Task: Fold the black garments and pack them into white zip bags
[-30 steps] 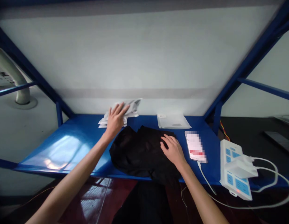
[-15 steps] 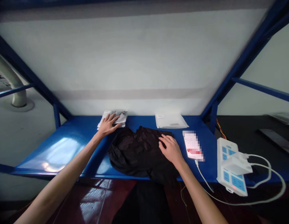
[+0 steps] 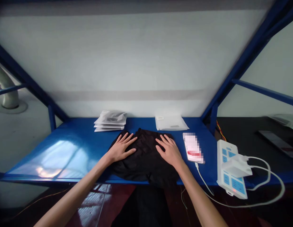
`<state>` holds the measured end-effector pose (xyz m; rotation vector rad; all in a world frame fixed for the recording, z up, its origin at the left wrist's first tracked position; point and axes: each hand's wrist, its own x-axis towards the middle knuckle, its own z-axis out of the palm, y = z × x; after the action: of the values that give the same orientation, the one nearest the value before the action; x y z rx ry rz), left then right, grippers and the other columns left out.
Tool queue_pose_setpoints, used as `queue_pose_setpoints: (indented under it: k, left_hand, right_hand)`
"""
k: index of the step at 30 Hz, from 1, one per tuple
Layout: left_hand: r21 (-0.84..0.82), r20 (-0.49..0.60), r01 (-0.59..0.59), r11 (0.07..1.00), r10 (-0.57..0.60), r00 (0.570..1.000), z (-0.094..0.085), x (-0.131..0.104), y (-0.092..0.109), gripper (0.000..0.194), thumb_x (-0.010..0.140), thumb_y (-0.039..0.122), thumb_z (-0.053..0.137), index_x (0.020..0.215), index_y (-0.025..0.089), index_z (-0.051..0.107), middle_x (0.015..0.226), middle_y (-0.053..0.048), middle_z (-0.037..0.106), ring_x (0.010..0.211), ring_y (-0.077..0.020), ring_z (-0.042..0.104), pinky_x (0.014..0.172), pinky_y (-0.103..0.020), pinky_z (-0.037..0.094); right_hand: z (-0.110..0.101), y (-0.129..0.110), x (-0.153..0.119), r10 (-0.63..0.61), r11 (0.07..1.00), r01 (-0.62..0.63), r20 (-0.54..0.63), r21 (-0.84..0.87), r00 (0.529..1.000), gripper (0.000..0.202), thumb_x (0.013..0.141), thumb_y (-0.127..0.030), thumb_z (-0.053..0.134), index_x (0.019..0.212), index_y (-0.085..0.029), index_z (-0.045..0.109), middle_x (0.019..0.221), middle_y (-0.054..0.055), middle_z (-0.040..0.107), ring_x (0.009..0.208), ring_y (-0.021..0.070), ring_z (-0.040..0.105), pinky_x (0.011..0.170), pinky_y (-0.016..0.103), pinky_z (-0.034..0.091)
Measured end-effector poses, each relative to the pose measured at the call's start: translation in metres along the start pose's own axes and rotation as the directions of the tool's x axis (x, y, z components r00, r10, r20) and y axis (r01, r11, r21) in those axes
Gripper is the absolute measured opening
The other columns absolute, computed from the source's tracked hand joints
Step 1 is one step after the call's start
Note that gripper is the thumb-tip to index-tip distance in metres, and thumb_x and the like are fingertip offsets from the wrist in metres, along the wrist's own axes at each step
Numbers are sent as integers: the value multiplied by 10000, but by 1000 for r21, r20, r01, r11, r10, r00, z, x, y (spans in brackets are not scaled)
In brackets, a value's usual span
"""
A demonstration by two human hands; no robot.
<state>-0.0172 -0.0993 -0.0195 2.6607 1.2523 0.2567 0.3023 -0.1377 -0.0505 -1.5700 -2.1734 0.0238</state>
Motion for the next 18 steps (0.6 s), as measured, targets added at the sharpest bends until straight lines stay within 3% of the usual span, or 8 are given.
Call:
queue_pose_setpoints:
  k: [11, 15, 18]
  left_hand:
    - [-20, -23, 26, 999, -26, 999, 0, 0, -2, 674, 982, 671, 420, 1579, 374, 325, 1660, -37, 278, 1540, -373, 194, 1220, -628, 152]
    - [-30, -72, 90, 996, -91, 993, -11, 10, 9, 571, 995, 634, 424, 1462, 326, 539, 1547, -69, 491, 1468, -367, 370, 1190, -573, 268]
    - [-35, -113, 118, 992, -122, 986, -21, 30, 16, 437, 1020, 524, 442, 1217, 254, 724, 1275, -97, 697, 1216, -311, 622, 1066, -438, 439]
  right_hand:
    - [0, 1, 0, 3, 1000, -2, 66, -2, 998, 473, 1023, -466, 424, 1448, -306, 553, 1567, 76, 459, 1486, 313, 359, 1164, 573, 356]
    - [1, 1, 0, 7, 1000, -7, 63, -11, 998, 467, 1024, -470, 419, 1441, -313, 559, 1563, 64, 468, 1482, 304, 366, 1167, 564, 354]
    - [1, 1, 0, 11, 1000, -11, 55, -6, 998, 458, 1021, -465, 430, 1428, -311, 571, 1554, 62, 481, 1474, 304, 380, 1165, 561, 359]
